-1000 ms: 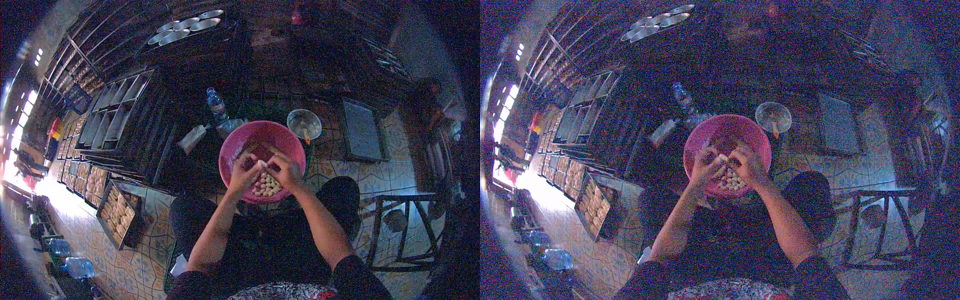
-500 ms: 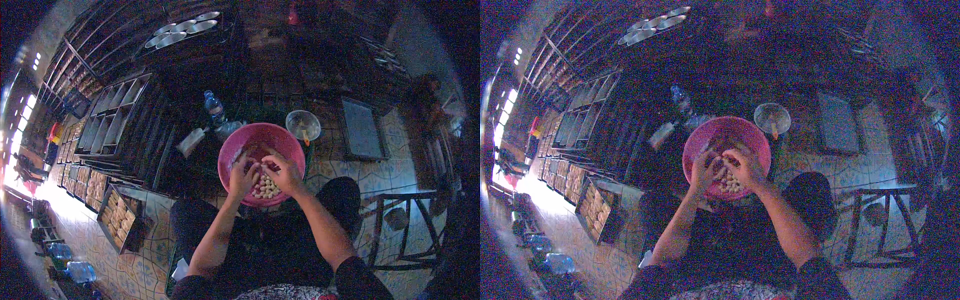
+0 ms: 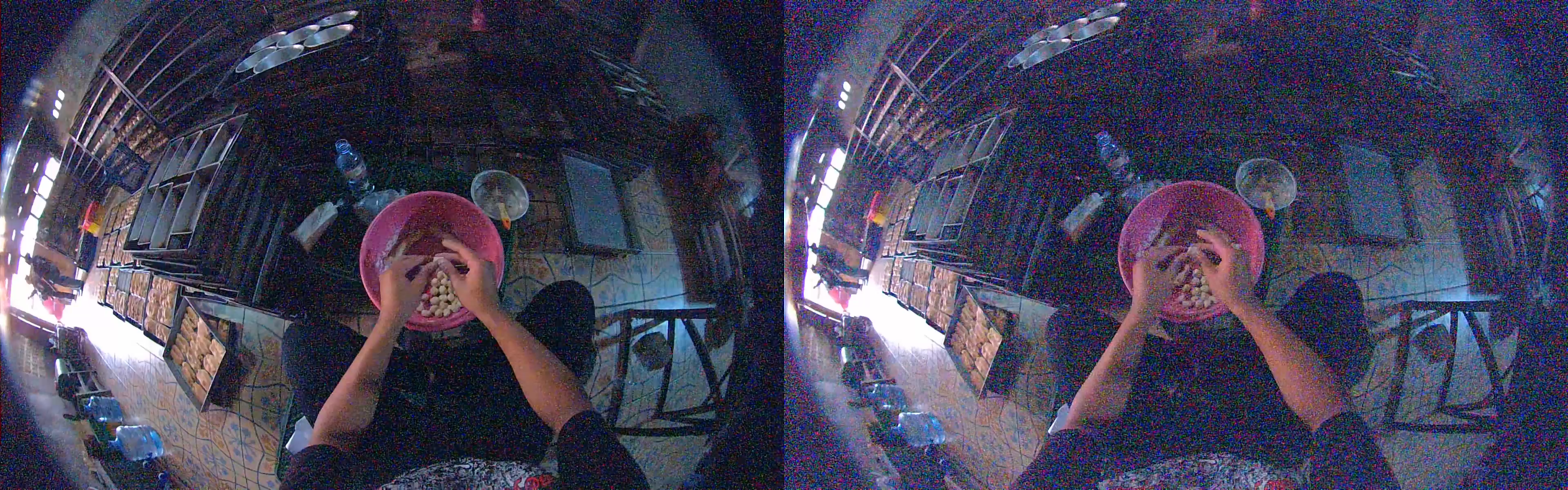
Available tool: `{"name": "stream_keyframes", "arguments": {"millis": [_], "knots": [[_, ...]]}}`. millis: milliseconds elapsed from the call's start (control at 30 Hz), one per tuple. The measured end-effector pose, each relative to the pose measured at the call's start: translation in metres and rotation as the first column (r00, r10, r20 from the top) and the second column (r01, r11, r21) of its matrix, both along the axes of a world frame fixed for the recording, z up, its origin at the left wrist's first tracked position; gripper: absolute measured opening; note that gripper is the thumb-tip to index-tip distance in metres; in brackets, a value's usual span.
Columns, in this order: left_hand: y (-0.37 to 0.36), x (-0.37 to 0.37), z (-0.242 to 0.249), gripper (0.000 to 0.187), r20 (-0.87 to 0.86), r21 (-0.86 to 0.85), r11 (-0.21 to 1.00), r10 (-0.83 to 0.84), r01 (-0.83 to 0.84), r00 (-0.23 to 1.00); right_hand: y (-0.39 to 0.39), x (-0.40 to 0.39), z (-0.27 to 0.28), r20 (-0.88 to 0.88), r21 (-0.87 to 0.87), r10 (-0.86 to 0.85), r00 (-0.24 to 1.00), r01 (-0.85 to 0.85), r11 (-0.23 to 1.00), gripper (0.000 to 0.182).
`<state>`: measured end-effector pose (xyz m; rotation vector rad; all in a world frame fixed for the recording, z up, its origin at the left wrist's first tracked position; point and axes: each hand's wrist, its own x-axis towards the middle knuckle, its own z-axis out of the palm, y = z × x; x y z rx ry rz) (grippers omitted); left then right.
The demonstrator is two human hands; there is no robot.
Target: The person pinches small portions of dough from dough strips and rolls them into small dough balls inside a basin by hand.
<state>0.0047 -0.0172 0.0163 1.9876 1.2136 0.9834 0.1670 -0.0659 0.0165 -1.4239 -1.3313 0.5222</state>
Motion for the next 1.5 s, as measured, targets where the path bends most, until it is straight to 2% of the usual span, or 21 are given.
{"name": "stream_keyframes", "arguments": {"millis": [67, 200, 267, 300, 333, 367, 433, 500, 600, 667, 700, 733, 833, 967, 1000, 1067, 1133, 1233, 1367, 1400, 1500], "knots": [[0.001, -0.003, -0.002, 0.028, 0.057, -0.121, 0.992, 0.032, -0.025, 0.998, 0.003, -0.005, -0.01, -0.017, 0.008, 0.014, 1.0, -0.014, 1.0, 0.039], [0.005, -0.006, 0.001, 0.03, 0.042, -0.077, 0.997, 0.018, -0.015, 0.999, 0.01, -0.003, -0.012, -0.107, -0.091, 0.079, 0.991, -0.089, 0.992, 0.043], [0.007, -0.004, 0.0, 0.037, 0.286, -0.22, 0.975, 0.029, 0.036, 0.958, 0.011, 0.003, -0.01, -0.209, -0.145, 0.072, 0.975, -0.104, 0.984, 0.048], [0.009, -0.004, -0.004, 0.037, 0.288, -0.221, 0.975, 0.033, 0.033, 0.957, 0.011, 0.005, -0.006, -0.307, -0.196, 0.057, 0.95, -0.121, 0.973, 0.052], [0.013, -0.005, -0.009, 0.04, 0.418, -0.374, 0.921, 0.059, 0.113, 0.907, 0.011, 0.004, 0.005, -0.304, -0.197, 0.06, 0.951, -0.124, 0.972, 0.052], [0.017, -0.006, -0.015, 0.044, 0.533, -0.502, 0.839, 0.107, 0.212, 0.839, 0.009, 0.003, 0.015, -0.222, -0.1, 0.086, 0.971, -0.111, 0.989, 0.056], [0.022, -0.009, -0.021, 0.045, 0.528, -0.449, 0.864, 0.052, 0.227, 0.847, 0.011, 0.006, 0.021, -0.137, -0.003, 0.104, 0.985, -0.105, 0.994, 0.059], [0.021, -0.01, -0.018, 0.046, 0.516, -0.393, 0.886, -0.007, 0.245, 0.856, 0.015, 0.013, 0.022, 0.239, 0.087, 0.258, 0.936, -0.285, 0.955, 0.062], [0.014, -0.01, -0.001, 0.041, 0.561, -0.394, 0.883, 0.012, 0.254, 0.828, 0.015, 0.011, 0.015, 0.326, 0.052, 0.224, 0.918, -0.254, 0.966, 0.062], [0.011, -0.011, 0.009, 0.036, 0.569, -0.615, 0.745, 0.191, 0.26, 0.8, 0.014, 0.012, 0.012, 0.333, -0.004, 0.26, 0.906, -0.275, 0.961, 0.061], [0.013, -0.009, 0.001, 0.036, 0.575, -0.609, 0.748, 0.187, 0.264, 0.797, 0.013, 0.014, 0.011, 0.33, -0.067, 0.295, 0.896, -0.29, 0.955, 0.06], [0.015, -0.007, -0.012, 0.034, 0.633, -0.595, 0.725, 0.155, 0.348, 0.759, 0.013, 0.013, 0.015, 0.502, 0.061, 0.189, 0.844, -0.253, 0.966, 0.048], [0.007, -0.002, -0.012, 0.031, 0.722, -0.581, 0.672, 0.165, 0.46, 0.672, 0.008, 0.018, 0.011, 0.556, 0.019, 0.204, 0.806, -0.257, 0.966, 0.044], [0.01, -0.001, -0.019, 0.033, 0.62, -0.642, 0.682, 0.193, 0.35, 0.761, 0.003, 0.014, 0.021, 0.523, 0.161, 0.104, 0.846, -0.218, 0.962, 0.032], [0.013, -0.002, -0.019, 0.03, 0.591, -0.571, 0.751, 0.096, 0.331, 0.801, 0.002, 0.015, 0.02, 0.523, 0.164, 0.106, 0.846, -0.221, 0.961, 0.032], [0.015, -0.009, -0.019, 0.027, 0.546, -0.488, 0.815, 0.007, 0.311, 0.838, -0.001, 0.016, 0.018, 0.457, -0.106, 0.265, 0.849, -0.243, 0.964, 0.029], [0.012, -0.016, 0.011, 0.025, 0.514, -0.837, 0.321, 0.186, 0.442, 0.838, 0.003, 0.012, 0.019, 0.533, -0.059, 0.25, 0.808, -0.259, 0.964, 0.029], [0.014, -0.018, 0.008, 0.027, 0.523, -0.761, 0.441, -0.017, 0.476, 0.852, -0.001, 0.005, 0.034, 0.591, -0.094, 0.244, 0.769, -0.234, 0.968, 0.031], [0.027, -0.019, -0.031, 0.023, 0.402, -0.66, 0.678, -0.047, 0.325, 0.914, 0.0, 0.005, 0.026, 0.548, -0.124, 0.27, 0.792, -0.243, 0.962, 0.034], [0.02, -0.019, -0.027, 0.03, 0.509, -0.692, 0.644, 0.115, 0.326, 0.853, 0.001, 0.003, 0.023, 0.545, -0.122, 0.265, 0.796, -0.238, 0.964, 0.034], [0.021, -0.017, -0.024, 0.036, 0.511, -0.722, 0.63, 0.205, 0.287, 0.835, 0.004, 0.0, 0.01, 0.399, -0.002, 0.305, 0.865, -0.332, 0.943, 0.037]]}}
